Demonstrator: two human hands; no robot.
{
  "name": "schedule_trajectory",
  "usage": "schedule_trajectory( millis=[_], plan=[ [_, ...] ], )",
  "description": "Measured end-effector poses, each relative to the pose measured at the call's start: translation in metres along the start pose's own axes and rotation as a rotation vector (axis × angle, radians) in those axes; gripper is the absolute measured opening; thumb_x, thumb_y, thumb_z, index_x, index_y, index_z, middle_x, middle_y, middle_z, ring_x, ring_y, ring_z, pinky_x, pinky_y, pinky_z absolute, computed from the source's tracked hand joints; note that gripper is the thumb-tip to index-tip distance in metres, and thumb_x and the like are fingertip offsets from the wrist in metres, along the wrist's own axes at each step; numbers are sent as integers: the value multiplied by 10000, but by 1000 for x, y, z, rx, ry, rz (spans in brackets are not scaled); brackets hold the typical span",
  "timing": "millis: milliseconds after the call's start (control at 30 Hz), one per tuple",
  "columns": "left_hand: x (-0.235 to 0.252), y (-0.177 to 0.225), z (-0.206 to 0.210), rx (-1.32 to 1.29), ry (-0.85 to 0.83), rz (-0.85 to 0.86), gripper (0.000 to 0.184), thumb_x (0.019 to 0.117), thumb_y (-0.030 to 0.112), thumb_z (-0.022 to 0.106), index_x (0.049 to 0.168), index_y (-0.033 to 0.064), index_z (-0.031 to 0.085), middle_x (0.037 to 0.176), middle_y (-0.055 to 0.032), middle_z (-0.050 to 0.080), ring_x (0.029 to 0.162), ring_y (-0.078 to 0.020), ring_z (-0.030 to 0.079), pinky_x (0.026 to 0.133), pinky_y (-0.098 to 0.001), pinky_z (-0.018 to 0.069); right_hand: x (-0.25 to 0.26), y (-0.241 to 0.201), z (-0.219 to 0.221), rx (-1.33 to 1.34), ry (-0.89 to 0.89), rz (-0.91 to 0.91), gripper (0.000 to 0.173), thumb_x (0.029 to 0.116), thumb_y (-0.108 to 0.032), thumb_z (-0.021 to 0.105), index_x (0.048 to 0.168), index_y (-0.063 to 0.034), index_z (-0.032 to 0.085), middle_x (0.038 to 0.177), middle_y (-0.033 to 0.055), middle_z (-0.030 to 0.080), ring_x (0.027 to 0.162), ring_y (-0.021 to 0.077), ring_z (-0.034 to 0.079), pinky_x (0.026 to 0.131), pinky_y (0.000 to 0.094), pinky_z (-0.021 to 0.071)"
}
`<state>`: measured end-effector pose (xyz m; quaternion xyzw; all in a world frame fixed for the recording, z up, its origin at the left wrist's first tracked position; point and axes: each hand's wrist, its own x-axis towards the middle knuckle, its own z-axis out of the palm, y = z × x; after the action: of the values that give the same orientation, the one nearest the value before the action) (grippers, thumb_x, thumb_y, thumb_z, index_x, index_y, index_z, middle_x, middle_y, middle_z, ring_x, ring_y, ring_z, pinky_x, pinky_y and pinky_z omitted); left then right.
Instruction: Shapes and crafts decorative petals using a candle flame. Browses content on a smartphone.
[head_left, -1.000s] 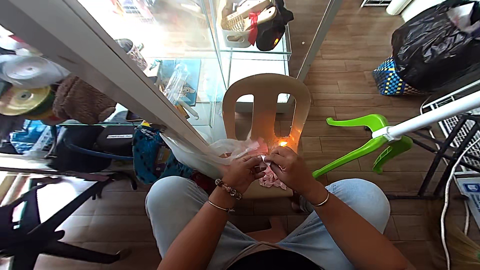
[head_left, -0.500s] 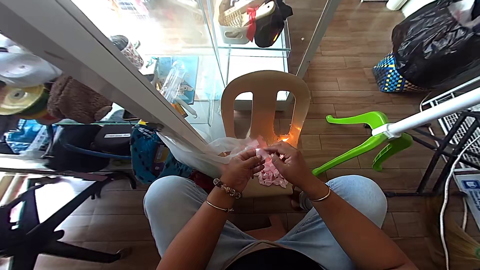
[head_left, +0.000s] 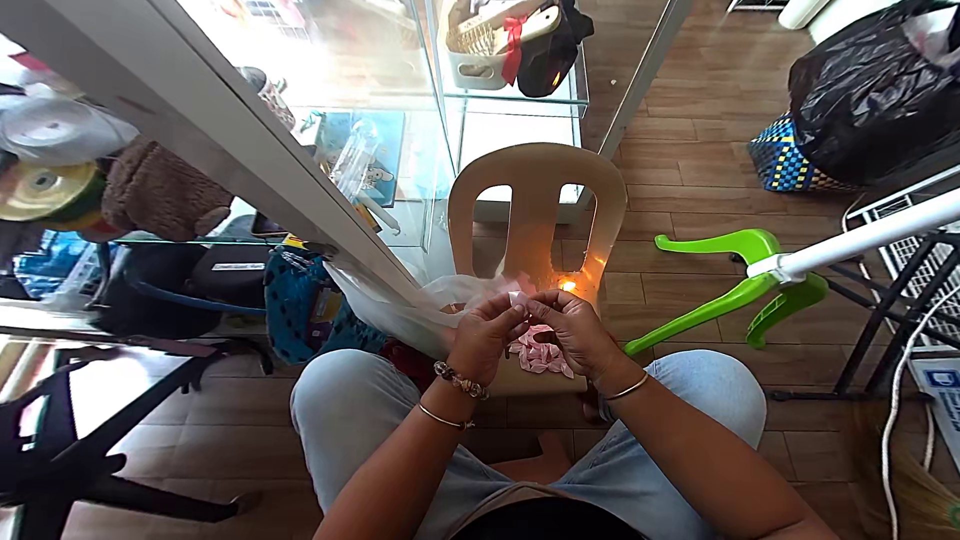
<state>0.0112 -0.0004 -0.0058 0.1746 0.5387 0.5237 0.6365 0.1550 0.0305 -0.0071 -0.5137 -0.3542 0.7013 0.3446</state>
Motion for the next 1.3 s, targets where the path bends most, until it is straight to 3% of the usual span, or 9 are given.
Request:
schedule_trajectory(
  millis=[133,200,300,400,500,600,700,1000,1300],
  plan=[
    [1,0,-1,7,-11,-5,164,969,-34,631,1131,-3,631,940,-73,692,775,-135,690,749,-279,602,1,-3,-1,27,-5,44,63,992,-77,652,1038,-34,656,914,67,669,801,143,663,680,277,566],
    [-1,2,-1,36,-40,-60,176,992,-5,613,1168,0,618,940,-75,696,771,-141,700,746,-289,608,3,-1,-5,-56,-11,-38,66,993,-79,653,1035,-29,660,909,72,670,788,145,667,684,281,578],
    [-5,6,-1,63,-132,-211,203,1077,148,515,1208,11,589,943,-92,714,777,-168,726,729,-303,618,6,9,-16,-493,29,-476,101,987,-119,675,1036,-33,695,941,53,682,811,96,663,725,254,573],
    [-9,8,1,23,-219,-280,392,1123,324,377,1180,12,609,925,-81,718,784,-153,724,744,-289,612,10,18,-26,-925,96,-1009,135,983,-129,655,1025,-52,757,1066,108,687,992,227,665,835,380,573],
    [-6,8,-2,-23,-223,-257,362,1123,316,377,1190,33,592,922,-70,717,794,-141,723,755,-276,609,10,19,-32,-1027,67,-1231,136,965,-96,657,1019,-85,781,1085,119,694,964,273,643,801,386,551],
    [-3,8,-4,-73,-178,-204,189,1080,116,491,1214,28,590,921,-70,696,765,-140,706,747,-279,607,10,19,-39,-1062,16,-1325,156,954,-81,663,1034,-122,790,1109,97,703,1007,252,640,850,361,541],
    [-3,8,-5,-71,-154,-154,217,1039,8,520,1246,9,586,958,-70,676,775,-132,688,755,-281,599,10,18,-42,-1098,0,-1378,150,949,-82,675,1025,-135,793,1111,92,708,1059,253,636,904,353,530],
    [-1,1,-6,-57,-115,-16,228,1008,-11,577,1232,28,605,949,-69,684,765,-134,681,737,-287,596,11,18,-41,-1079,-16,-1407,128,958,-110,684,1023,-133,793,1114,82,703,1098,242,627,947,352,518],
    [-2,4,-6,-44,-123,-51,185,1018,0,565,1194,33,610,926,-56,665,730,-124,661,699,-274,589,11,20,-42,-1052,-5,-1402,123,968,-139,688,1038,-122,787,1132,89,692,1137,249,608,995,363,496]
  ],
)
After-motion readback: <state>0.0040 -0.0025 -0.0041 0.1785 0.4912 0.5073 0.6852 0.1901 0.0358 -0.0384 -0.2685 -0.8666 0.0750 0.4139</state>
